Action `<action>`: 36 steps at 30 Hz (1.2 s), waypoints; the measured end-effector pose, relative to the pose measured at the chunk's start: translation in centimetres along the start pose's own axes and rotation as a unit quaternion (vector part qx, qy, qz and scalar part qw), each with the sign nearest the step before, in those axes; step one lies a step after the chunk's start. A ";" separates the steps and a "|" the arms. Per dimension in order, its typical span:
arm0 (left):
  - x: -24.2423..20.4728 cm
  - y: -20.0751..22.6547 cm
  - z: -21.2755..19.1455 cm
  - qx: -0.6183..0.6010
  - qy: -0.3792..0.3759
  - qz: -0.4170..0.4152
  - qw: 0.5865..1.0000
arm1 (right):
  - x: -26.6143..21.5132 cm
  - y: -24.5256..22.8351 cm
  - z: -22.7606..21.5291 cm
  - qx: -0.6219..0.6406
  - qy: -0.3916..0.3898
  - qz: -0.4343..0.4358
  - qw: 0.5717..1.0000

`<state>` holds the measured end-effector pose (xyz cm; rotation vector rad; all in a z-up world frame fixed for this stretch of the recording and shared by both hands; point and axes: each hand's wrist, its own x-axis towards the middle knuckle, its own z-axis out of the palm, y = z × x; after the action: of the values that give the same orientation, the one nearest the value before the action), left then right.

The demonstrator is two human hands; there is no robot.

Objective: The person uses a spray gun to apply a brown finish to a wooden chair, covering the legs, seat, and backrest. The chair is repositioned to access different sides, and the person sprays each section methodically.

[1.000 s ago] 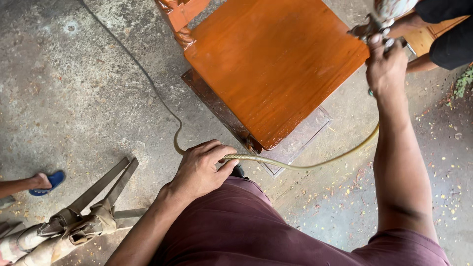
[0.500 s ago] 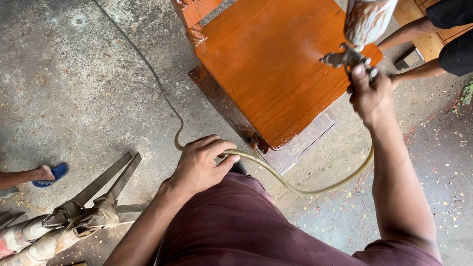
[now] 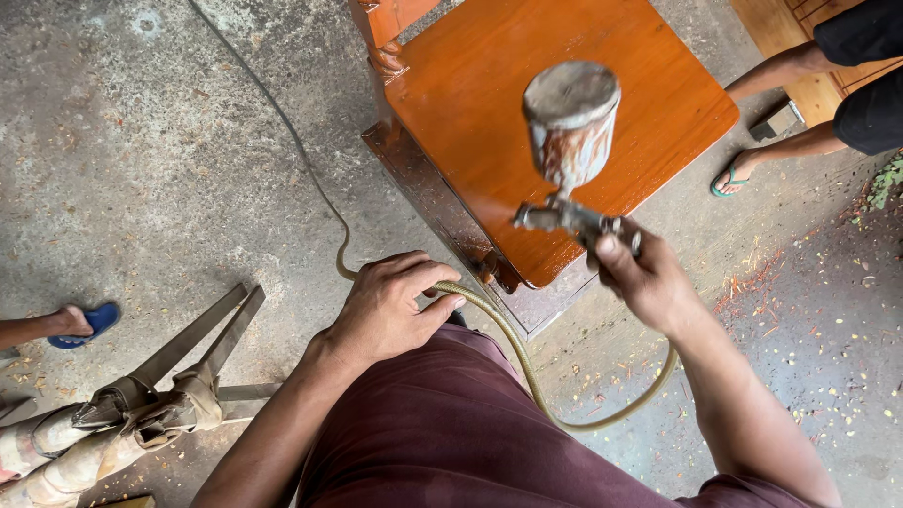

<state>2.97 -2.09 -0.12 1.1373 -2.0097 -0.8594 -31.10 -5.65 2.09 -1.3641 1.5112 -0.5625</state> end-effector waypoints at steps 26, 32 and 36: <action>0.3 -4.8 -5.7 -0.019 0.032 0.019 0.999 | 17.9 -2.4 -6.5 -0.112 0.249 -0.089 0.958; 0.2 -7.7 -10.3 -0.048 -0.008 0.066 0.997 | 9.9 -5.9 1.2 -0.096 0.264 -0.017 0.960; 0.2 -9.6 -12.0 -0.078 -0.053 0.075 0.993 | 5.3 -7.1 5.7 -0.060 0.242 0.016 0.968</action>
<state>16.80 -8.74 -0.91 0.8587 -2.0446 -0.9969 -22.12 -10.91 3.88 -1.3511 1.9829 -0.8380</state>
